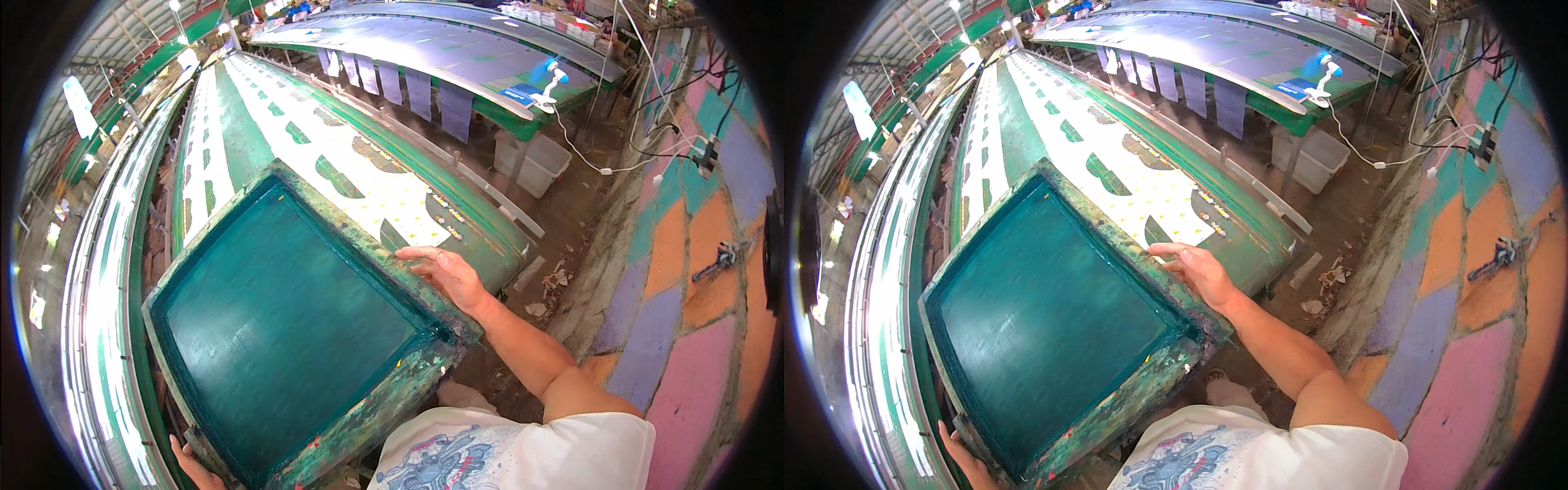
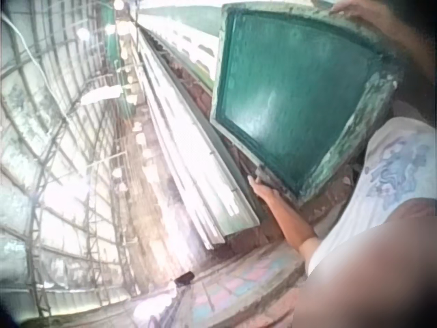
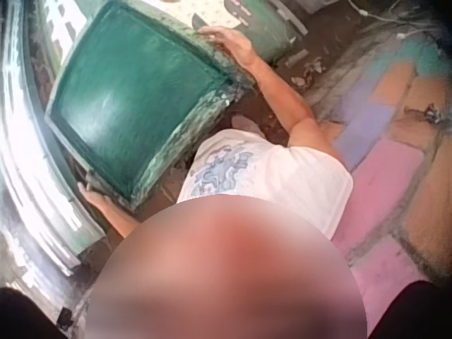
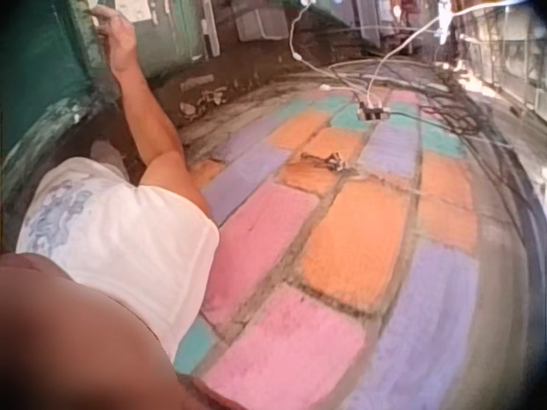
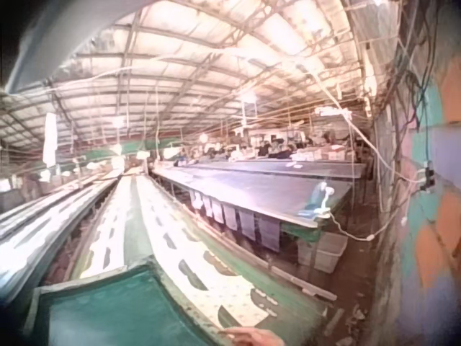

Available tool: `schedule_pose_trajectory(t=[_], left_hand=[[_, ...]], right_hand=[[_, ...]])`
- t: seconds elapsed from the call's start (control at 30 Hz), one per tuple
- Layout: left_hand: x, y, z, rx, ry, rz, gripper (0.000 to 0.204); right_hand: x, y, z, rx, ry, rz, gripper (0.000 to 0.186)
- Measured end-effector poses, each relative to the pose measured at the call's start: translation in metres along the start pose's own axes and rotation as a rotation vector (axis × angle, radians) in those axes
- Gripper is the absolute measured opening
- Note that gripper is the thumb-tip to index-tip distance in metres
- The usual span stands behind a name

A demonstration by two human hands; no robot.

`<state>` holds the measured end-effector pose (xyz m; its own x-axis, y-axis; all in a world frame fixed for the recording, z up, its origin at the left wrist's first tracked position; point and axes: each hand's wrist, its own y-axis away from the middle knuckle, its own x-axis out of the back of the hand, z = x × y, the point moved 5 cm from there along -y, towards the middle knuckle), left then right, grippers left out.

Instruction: The person walks through a workshop and begins screen printing on a long fabric roll. They repeatedly pull a squeegee across a screen frame to transfer green ink onto the fabric, then lift and reposition the screen to continue the process.

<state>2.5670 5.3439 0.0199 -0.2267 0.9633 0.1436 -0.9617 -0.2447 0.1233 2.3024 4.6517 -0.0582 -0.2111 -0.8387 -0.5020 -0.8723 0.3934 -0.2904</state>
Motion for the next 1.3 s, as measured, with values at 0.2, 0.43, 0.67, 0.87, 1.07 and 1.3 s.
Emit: schedule_pose_trajectory(t=[0.2, 0.43, 0.67, 0.87, 1.07, 1.3], left_hand=[[-0.055, 0.0, 0.0, -0.003, 0.0, 0.033, 0.078], [-0.102, 0.01, -0.05, -0.02, -0.072, 0.226, 0.08], [-0.17, 0.11, -0.073, -0.053, -0.109, 0.417, 0.082], [-0.229, 0.232, -0.086, -0.089, -0.031, 0.447, 0.082], [-0.244, 0.271, -0.077, -0.018, 0.037, 0.424, 0.077], [-0.296, 0.306, -0.077, 0.009, 0.219, 0.273, 0.075]], right_hand=[[0.037, -0.016, -0.013, 0.022, 0.036, -0.002, 0.075], [0.118, -0.052, -0.062, -0.011, 0.128, -0.055, 0.079], [0.235, -0.081, -0.08, 0.002, 0.027, -0.138, 0.078], [0.322, -0.096, -0.126, -0.07, -0.078, -0.212, 0.08], [0.338, -0.13, -0.146, -0.093, -0.133, -0.298, 0.077], [0.347, -0.175, -0.16, -0.131, -0.131, -0.349, 0.075]])
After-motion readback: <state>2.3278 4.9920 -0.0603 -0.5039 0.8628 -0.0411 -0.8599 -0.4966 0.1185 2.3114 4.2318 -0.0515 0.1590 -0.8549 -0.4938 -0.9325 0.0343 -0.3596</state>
